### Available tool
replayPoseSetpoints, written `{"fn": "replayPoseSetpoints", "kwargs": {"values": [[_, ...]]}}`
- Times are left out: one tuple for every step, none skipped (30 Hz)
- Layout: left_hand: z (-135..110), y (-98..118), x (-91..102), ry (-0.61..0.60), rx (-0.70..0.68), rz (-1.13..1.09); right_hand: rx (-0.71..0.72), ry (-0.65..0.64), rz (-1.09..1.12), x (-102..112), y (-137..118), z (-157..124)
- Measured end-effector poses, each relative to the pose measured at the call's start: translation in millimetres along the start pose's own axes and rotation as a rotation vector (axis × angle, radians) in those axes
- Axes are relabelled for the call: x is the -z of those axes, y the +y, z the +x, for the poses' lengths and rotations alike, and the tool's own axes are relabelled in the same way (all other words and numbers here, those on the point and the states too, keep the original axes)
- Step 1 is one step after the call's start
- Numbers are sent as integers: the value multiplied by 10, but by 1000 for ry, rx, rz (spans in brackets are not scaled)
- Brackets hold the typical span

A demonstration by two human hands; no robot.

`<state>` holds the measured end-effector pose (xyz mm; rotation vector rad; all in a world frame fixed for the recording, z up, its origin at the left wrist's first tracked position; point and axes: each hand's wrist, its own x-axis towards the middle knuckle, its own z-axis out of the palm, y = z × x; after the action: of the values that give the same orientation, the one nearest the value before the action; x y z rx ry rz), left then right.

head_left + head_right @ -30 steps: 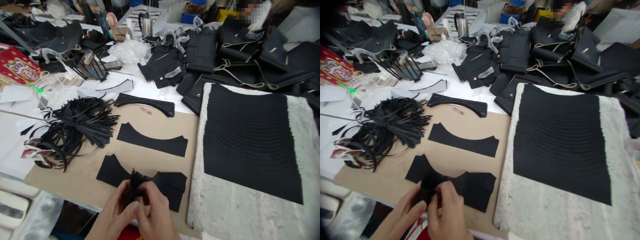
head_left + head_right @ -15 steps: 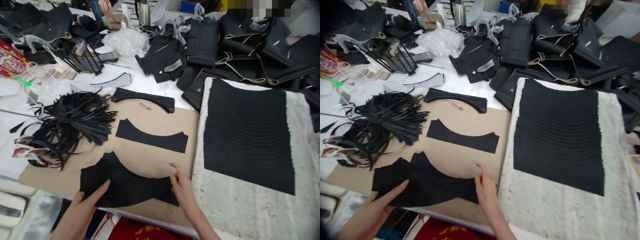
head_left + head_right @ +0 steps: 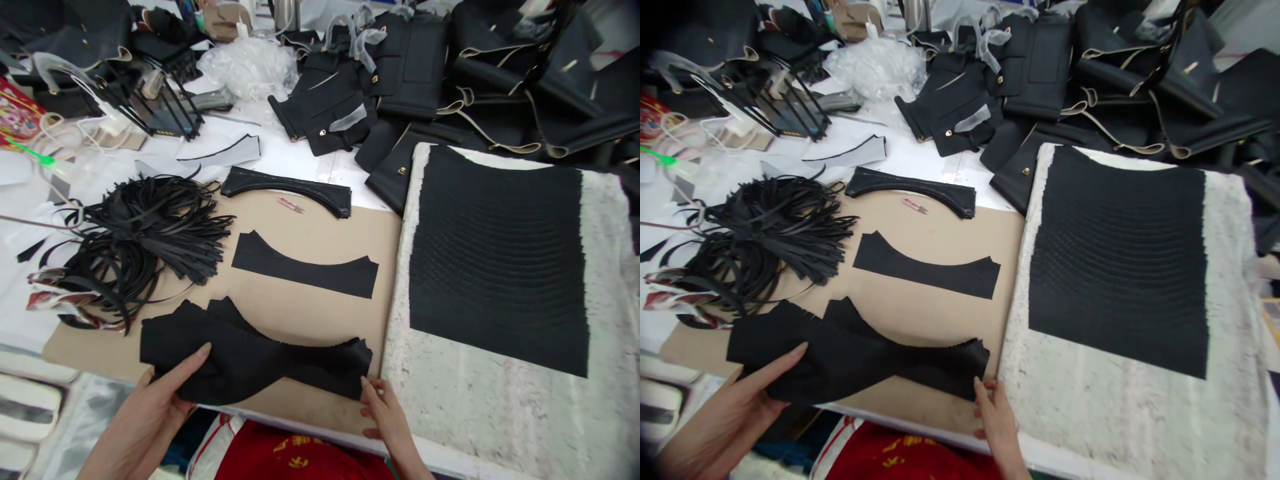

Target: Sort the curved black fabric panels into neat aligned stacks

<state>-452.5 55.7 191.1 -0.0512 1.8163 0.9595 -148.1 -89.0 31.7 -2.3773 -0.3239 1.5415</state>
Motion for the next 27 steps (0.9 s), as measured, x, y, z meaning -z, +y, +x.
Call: {"fn": "replayPoseSetpoints", "kwargs": {"values": [[1,6,-3,-15,1,0,-12,-21,74,-37,47,2],[6,10,-2,-23,3,5,-9,-33,138,-78,79,7],[14,10,0,-25,6,11,9,-28,189,-120,96,15],[26,9,4,-28,6,19,36,-7,228,-158,100,26],[42,6,10,-29,2,30,65,24,254,-193,92,42],[61,2,17,-33,-2,41,85,57,275,-221,79,61],[83,-3,23,-36,-9,50,94,86,298,-244,63,84],[106,-9,28,-42,-16,56,95,109,324,-261,49,110],[130,-15,30,-46,-21,58,89,129,344,-275,37,137],[154,-21,28,-47,-27,56,86,148,352,-286,30,165],[180,-26,24,-47,-32,53,88,167,347,-295,25,193],[206,-32,17,-49,-38,49,94,185,333,-303,21,221],[234,-39,9,-51,-44,46,97,199,323,-311,15,247],[265,-46,1,-54,-45,46,92,209,327,-318,5,271],[298,-54,-6,-56,-47,47,77,212,351,-324,-11,292],[333,-64,-10,-61,-48,50,56,208,393,-329,-36,308],[368,-74,-13,-65,-48,51,33,200,446,-331,-68,320],[405,-85,-13,-68,-46,52,10,192,500,-332,-106,327],[441,-96,-10,-73,-44,53,-8,186,549,-330,-150,327],[476,-107,-5,-75,-42,55,-14,181,586,-325,-196,320],[511,-115,1,-72,-39,58,-1,176,604,-318,-242,307],[546,-122,10,-66,-37,62,29,173,604,-307,-284,289],[582,-125,20,-63,-36,65,71,172,594,-293,-321,270],[619,-125,30,-66,-38,68,120,174,582,-274,-351,252],[659,-121,38,-70,-44,68,165,180,574,-248,-375,240],[703,-114,42,-76,-54,68,206,187,572,-215,-396,239],[750,-104,39,-90,-66,69,241,193,577,-175,-418,252]]}}
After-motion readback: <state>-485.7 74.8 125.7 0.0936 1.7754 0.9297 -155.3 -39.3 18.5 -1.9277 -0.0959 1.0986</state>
